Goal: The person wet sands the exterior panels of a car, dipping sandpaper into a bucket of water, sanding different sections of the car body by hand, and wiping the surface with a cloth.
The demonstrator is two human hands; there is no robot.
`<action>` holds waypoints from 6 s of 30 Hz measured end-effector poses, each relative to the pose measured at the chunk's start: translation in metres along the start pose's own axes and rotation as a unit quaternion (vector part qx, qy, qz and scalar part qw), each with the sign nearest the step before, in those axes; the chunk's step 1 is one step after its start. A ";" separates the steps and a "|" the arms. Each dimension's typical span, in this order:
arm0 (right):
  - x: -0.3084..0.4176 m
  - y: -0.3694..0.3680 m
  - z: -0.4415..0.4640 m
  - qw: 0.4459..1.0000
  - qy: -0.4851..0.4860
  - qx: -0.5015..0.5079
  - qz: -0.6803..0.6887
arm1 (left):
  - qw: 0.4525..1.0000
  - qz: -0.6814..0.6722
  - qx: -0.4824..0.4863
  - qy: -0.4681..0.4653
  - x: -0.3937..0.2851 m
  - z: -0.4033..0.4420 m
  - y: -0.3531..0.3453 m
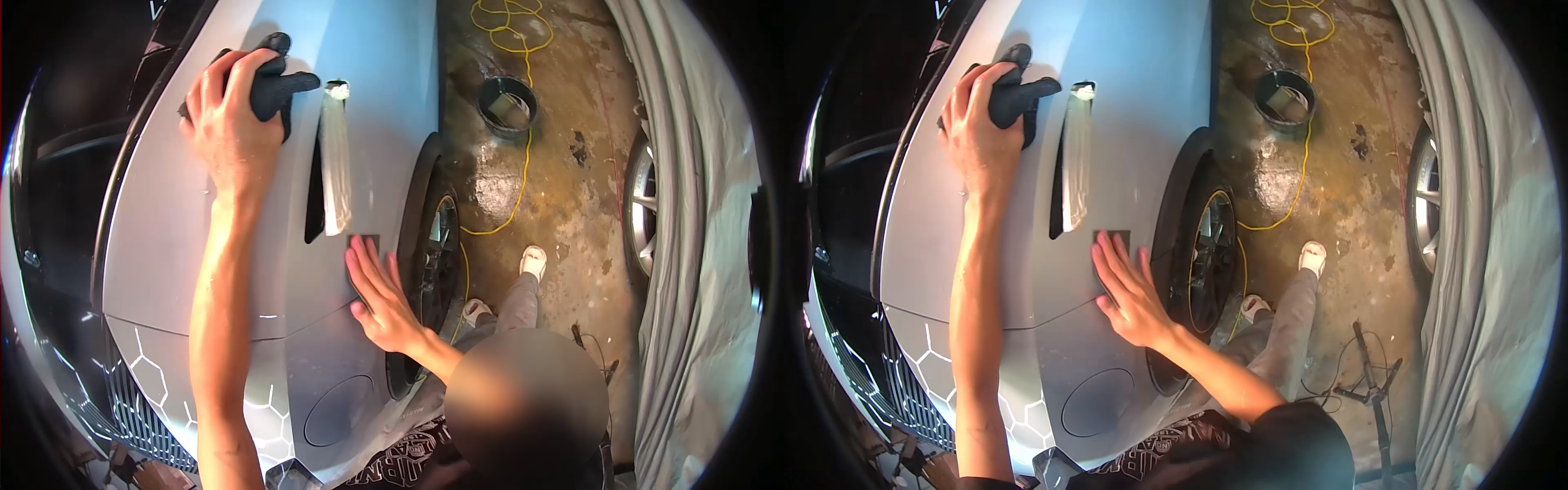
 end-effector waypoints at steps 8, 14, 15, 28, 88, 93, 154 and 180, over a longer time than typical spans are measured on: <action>-0.040 0.080 0.173 0.988 -0.046 -0.142 0.029 | 1.000 0.018 0.014 -0.021 0.002 0.000 -0.004; -0.028 0.026 0.023 0.999 -0.025 -0.029 0.007 | 0.999 0.040 -0.001 -0.030 0.000 0.000 -0.006; -0.050 0.036 0.034 0.991 -0.106 -0.070 0.032 | 0.999 0.040 0.003 -0.029 -0.007 0.001 0.000; 0.070 -0.021 -0.043 0.991 -0.088 -0.098 0.004 | 0.995 -0.061 -0.017 -0.078 -0.017 0.007 0.006; -0.089 0.049 0.105 0.977 -0.162 -0.126 0.052 | 0.996 -0.048 0.038 -0.065 -0.010 -0.002 -0.007; -0.106 0.056 0.113 0.967 -0.171 -0.163 0.094 | 0.996 -0.048 0.050 -0.051 -0.014 -0.001 -0.006; -0.036 0.083 0.164 0.991 -0.010 -0.126 -0.047 | 0.999 -0.005 0.013 0.030 0.000 -0.003 0.000; -0.171 0.107 0.251 0.959 -0.159 -0.197 0.123 | 0.999 -0.036 0.032 -0.002 0.002 -0.010 -0.003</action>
Point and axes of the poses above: each hand's wrist, its own z-axis towards the middle knuckle, its own y-axis out of the back of the hand, x = y × z, the point moved 7 cm from there along z, towards the middle knuckle, and after that the axes turned 8 degrees about -y, right-handed, at the moved point
